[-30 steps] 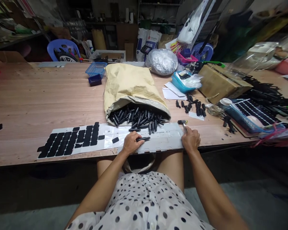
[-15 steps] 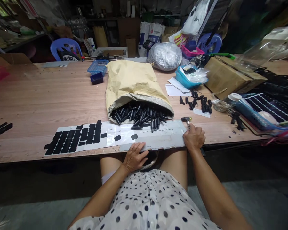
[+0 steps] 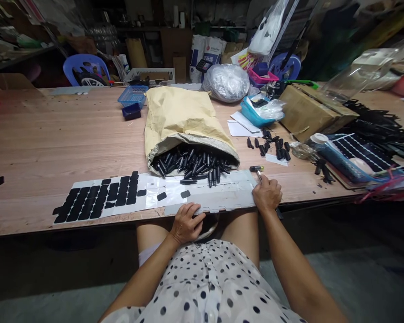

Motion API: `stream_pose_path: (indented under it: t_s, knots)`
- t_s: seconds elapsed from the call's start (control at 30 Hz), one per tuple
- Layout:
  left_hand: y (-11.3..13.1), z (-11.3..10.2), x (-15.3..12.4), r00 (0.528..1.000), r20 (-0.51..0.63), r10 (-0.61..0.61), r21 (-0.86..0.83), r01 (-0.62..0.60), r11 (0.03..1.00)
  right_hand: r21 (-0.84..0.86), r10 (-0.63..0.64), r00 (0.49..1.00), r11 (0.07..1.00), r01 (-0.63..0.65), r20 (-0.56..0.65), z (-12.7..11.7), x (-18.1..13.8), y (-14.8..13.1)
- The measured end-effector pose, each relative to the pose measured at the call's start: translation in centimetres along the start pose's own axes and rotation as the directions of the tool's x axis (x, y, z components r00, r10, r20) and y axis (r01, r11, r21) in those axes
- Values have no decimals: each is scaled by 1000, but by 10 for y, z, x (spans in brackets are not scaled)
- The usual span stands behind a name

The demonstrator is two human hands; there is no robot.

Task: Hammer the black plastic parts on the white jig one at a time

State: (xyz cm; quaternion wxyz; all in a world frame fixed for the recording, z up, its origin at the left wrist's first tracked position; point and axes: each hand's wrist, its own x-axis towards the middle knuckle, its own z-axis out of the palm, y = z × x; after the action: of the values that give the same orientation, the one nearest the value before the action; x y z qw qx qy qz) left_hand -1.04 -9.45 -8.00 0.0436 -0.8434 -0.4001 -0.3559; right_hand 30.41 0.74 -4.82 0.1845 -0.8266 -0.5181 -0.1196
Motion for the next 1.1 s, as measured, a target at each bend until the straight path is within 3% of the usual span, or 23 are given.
stream_pose_path:
  t_s: [0.13, 0.23, 0.37, 0.5, 0.7, 0.9, 0.97, 1.1]
  knots:
    - [3, -1, 2, 999, -26, -40, -76, 38, 996, 10, -2, 1000, 1000, 2, 3, 0, 0, 1]
    - [7, -3, 5, 980, -85, -182, -227, 158, 961, 12, -1, 1000, 1000, 1, -9, 1, 0, 2]
    - [12, -9, 15, 864, -97, -493, -486, 391, 781, 1, -2, 1000, 1000, 2, -16, 2, 1, 3]
    - [15, -18, 25, 749, -11, -662, -624, 512, 590, -7, -5, 1000, 1000, 5, -23, 2, 1, 3]
    - [14, -26, 36, 688, 104, -718, -641, 599, 480, -9, -11, 1000, 1000, 11, 2, 1, 1, 4]
    - [-15, -28, 50, 618, 71, -783, -512, 696, 503, -5, -5, 1000, 1000, 5, -13, 2, 1, 5]
    - [-32, -25, 59, 639, 1, -769, -397, 706, 587, 8, -8, 1000, 1000, 8, -8, 3, 1, 5]
    - [-64, -14, 74, 758, -23, -652, -125, 645, 754, 32, -2, 1000, 999, 1, 31, 3, 1, 5]
